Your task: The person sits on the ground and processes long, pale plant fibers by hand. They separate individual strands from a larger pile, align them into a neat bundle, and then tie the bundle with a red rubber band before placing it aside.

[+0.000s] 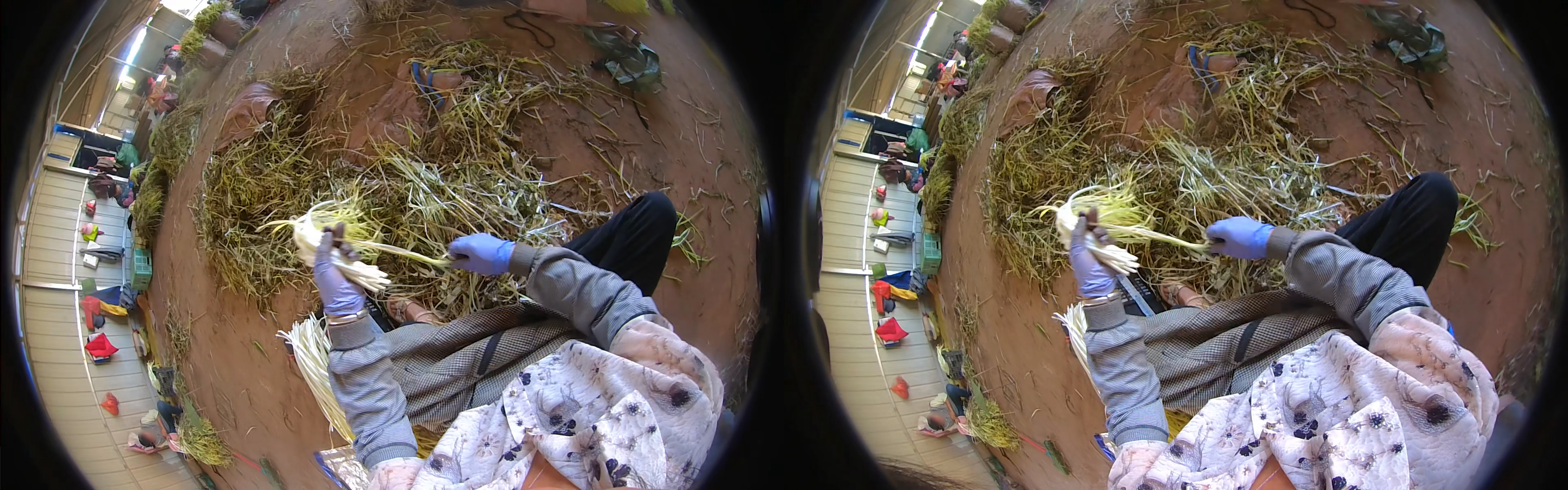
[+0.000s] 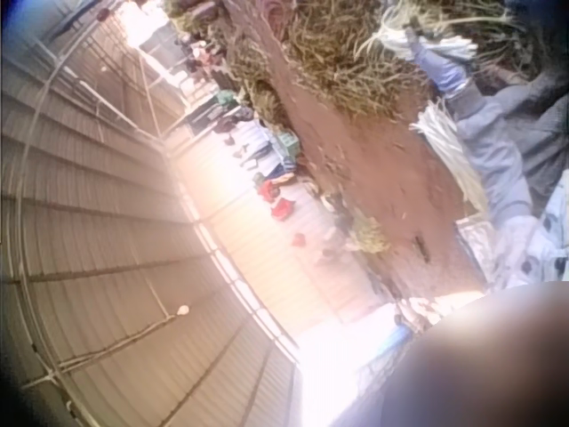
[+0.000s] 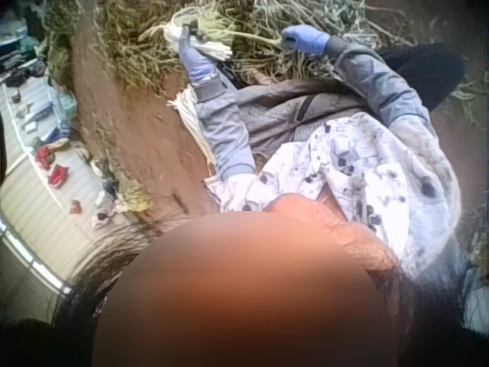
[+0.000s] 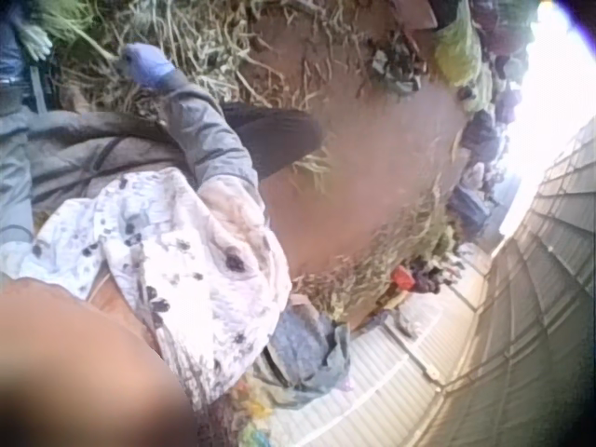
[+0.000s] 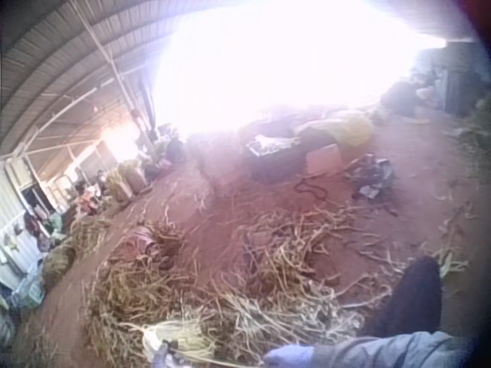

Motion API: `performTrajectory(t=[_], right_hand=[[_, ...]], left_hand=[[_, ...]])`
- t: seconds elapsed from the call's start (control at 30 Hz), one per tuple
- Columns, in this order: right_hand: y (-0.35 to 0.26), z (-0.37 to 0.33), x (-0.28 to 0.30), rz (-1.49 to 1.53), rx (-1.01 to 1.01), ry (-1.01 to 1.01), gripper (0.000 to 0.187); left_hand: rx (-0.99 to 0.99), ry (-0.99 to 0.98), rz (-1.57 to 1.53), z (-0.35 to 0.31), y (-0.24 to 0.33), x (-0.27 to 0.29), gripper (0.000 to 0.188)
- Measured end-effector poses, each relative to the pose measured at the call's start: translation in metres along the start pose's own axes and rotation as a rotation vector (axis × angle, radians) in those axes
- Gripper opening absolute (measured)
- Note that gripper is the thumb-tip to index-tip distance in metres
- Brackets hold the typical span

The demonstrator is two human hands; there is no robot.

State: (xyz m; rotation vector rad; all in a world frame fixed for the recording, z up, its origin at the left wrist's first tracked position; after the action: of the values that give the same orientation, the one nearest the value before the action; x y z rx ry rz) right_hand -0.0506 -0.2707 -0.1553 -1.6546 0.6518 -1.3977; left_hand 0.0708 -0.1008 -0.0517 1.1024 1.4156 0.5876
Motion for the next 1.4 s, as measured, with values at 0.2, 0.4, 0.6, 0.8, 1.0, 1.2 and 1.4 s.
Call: performTrajectory(t=[0.2,0.4,0.6,0.8,1.0,1.2,1.4], right_hand=[[0.145,-0.117,-0.004,-0.684,-0.506,-0.657,0.024],[0.055,-0.025,0.057,-0.229,-0.342,0.0,0.035],[-0.096,0.071,0.02,0.309,-0.061,-0.197,0.021],[-0.058,0.121,0.054,0.833,-0.181,-0.075,0.022],[0.051,0.097,0.14,0.006,-0.556,0.298,0.032],[0.185,0.045,0.069,-0.251,-0.66,0.186,0.04],[0.162,0.069,0.061,0.04,-0.772,0.024,0.034]], left_hand=[[-0.141,0.041,-0.215,0.004,0.054,0.038,0.021],[0.091,0.118,-0.091,0.002,0.002,0.036,0.02],[0.182,0.011,0.083,-0.011,-0.031,-0.003,0.027],[0.148,-0.192,0.591,-0.037,-0.069,-0.028,0.036],[0.201,0.001,0.231,-0.017,-0.03,-0.005,0.035],[-0.104,0.239,0.713,-0.003,0.031,0.025,0.03],[0.206,0.158,0.089,0.009,-0.022,0.028,0.027]])
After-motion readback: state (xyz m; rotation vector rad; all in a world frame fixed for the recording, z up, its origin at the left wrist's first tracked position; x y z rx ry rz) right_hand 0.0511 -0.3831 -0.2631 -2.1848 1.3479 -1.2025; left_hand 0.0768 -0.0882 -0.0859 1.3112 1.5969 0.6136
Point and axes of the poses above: each hand's wrist, its own z-axis towards the middle knuckle, its own x-axis out of the back of the hand, y = z × x, the point moved 9 cm from there along z, towards the middle knuckle, and after that the axes turned 6 degrees about z, right-handed, at the moved point
